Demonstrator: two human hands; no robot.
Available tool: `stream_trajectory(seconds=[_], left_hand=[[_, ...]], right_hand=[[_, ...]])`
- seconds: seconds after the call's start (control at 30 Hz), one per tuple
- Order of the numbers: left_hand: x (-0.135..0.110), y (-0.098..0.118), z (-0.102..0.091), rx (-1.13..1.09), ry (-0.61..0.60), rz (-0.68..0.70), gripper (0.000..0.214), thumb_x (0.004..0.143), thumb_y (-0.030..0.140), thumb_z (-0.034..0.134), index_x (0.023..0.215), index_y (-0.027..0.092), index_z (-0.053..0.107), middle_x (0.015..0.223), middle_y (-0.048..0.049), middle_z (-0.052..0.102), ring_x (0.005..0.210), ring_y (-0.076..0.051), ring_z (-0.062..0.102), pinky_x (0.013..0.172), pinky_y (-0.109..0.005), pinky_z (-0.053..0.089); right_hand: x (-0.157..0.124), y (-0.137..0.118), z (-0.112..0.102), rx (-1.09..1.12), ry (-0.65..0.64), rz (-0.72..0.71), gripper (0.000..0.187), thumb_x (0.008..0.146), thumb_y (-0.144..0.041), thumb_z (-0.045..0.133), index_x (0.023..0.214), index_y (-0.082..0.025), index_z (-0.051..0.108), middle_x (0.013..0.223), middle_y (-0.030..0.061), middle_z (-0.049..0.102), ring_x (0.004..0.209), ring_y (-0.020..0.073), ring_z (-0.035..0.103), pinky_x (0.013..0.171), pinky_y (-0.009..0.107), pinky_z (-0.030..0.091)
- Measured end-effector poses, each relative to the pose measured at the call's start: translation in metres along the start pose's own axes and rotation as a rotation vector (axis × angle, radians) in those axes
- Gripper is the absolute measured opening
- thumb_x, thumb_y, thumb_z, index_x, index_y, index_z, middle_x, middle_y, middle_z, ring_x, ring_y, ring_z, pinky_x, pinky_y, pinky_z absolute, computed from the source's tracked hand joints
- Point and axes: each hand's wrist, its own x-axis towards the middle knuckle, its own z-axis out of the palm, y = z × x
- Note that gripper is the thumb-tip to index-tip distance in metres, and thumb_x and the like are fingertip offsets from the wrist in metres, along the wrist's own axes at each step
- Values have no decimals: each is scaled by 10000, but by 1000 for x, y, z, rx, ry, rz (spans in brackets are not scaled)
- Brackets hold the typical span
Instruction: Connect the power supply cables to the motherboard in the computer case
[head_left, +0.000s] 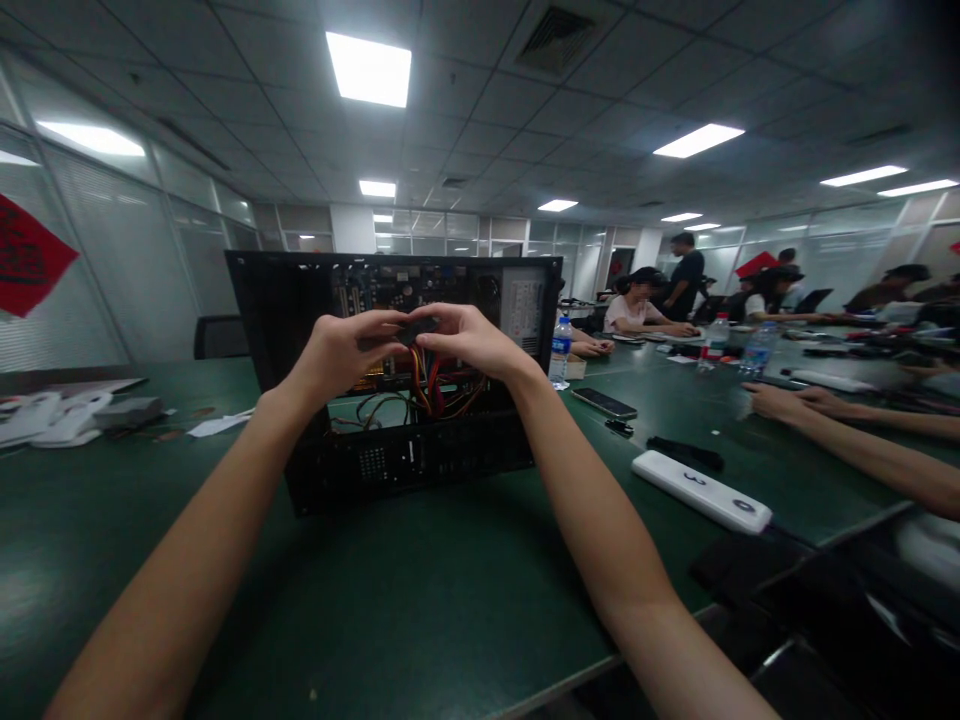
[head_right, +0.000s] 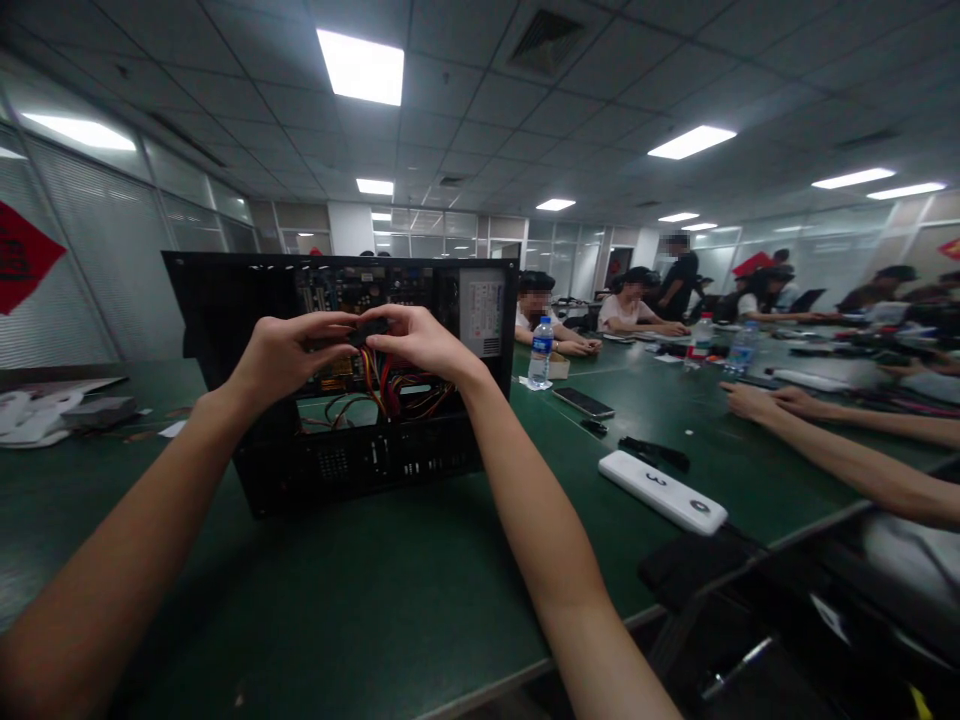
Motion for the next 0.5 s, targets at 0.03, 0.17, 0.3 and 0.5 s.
stream_trajectory(seconds=[0.03, 0.17, 0.3, 0.5], left_hand=[[0, -1, 1, 18, 5, 6, 438, 897, 418, 785, 1268, 187, 753, 1140, -96, 816, 1008, -245, 797, 951, -374, 661], [-1, -6, 4, 126, 64, 84, 369, 921, 399, 765, 1221, 186, 767, 1061, -81, 828, 924, -217, 800, 881, -327, 660], [-3, -10, 12, 249, 126, 229, 243, 1014, 347, 639, 1115, 189, 794, 1033, -73, 822, 921, -189, 785, 881, -297, 634], [-5, -19, 27, 372, 159, 317, 297, 1042, 269, 568, 1265, 161, 732, 1068, -105, 777, 962, -201, 751, 877, -321, 625]], right_hand=[[0, -1, 0, -4, -4, -3, 391, 922, -253, 713, 1285, -121, 653, 793, -13, 657, 632, 78, 557, 518, 153, 425], [-1, -1, 0, -8, 1, 15, 414, 922, -277, 728, 1295, -115, 653, 785, -13, 658, 630, 81, 559, 534, 163, 455], [2, 7, 5, 83, 108, 17, 495, 892, -318, 761, 1340, -142, 643, 863, 14, 711, 745, 128, 650, 651, 219, 566], [14, 25, 18, 105, 255, -31, 457, 912, -359, 704, 1320, -153, 695, 1155, 81, 763, 1010, 197, 706, 918, 349, 620]])
